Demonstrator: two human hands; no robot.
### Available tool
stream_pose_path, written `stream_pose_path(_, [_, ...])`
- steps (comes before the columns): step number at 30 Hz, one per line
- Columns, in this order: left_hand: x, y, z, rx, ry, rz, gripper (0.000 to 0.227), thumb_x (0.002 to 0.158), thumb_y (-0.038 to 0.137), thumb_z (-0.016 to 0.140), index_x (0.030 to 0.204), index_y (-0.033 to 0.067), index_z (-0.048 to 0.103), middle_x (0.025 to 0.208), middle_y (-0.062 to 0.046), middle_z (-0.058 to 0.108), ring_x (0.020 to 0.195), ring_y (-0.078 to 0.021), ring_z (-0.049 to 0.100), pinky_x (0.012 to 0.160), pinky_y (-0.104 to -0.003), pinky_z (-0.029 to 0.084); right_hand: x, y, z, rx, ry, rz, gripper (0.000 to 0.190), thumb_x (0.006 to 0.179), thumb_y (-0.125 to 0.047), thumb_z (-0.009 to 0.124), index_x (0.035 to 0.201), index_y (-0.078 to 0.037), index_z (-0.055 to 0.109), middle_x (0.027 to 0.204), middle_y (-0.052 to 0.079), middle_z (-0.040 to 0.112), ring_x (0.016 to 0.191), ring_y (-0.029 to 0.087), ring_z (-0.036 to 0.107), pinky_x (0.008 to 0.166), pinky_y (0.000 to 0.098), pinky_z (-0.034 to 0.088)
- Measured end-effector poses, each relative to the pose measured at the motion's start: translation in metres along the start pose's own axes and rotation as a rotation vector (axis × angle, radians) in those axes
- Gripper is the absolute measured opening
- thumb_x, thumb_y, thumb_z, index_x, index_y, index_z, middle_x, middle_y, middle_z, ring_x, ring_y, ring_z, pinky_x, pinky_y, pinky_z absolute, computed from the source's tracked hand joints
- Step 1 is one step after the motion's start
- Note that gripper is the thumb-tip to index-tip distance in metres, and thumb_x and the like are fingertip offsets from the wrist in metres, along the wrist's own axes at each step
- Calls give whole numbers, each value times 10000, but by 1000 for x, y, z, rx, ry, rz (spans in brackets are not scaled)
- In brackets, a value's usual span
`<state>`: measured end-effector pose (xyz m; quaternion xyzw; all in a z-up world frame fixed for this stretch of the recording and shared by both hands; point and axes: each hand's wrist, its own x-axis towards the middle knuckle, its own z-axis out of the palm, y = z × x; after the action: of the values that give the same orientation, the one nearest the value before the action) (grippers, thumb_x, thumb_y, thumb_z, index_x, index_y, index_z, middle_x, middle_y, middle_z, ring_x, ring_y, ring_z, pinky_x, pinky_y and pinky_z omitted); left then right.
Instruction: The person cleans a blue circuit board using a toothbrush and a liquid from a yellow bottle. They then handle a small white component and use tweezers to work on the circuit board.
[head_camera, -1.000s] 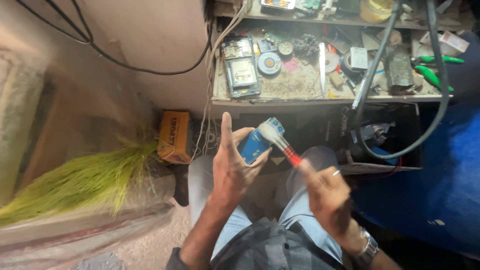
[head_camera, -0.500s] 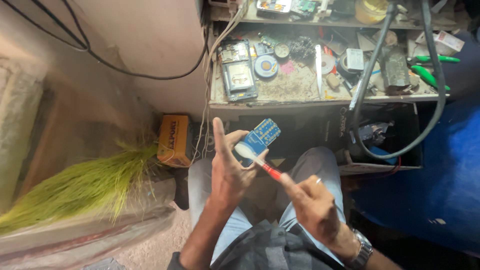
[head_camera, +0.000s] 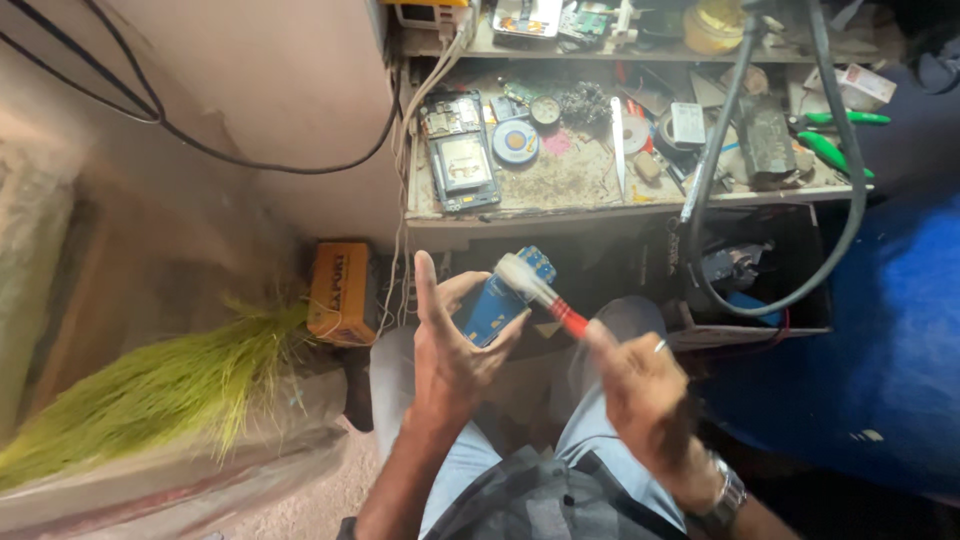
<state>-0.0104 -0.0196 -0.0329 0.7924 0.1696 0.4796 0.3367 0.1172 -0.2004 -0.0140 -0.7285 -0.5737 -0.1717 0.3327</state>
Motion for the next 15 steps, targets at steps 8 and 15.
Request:
stream_pose_path(8, [3, -2, -3, 13, 24, -8, 1221, 839, 87, 897, 1629, 45, -32, 1191, -181, 678, 1016, -263, 721, 892, -355, 600, -6, -3, 1, 99, -27, 63, 506, 849, 94, 702, 1334, -42, 652, 674, 52, 528, 615, 214, 503, 561, 364, 429])
stream_pose_path(15, [5, 2, -1, 13, 26, -12, 1207, 852, 92, 903, 1624, 35, -23, 1171, -165, 692, 979, -250, 730, 850, -337, 609, -9, 9, -10, 72, -2, 104, 488, 872, 118, 686, 1340, -17, 650, 719, 41, 547, 644, 194, 502, 577, 344, 431])
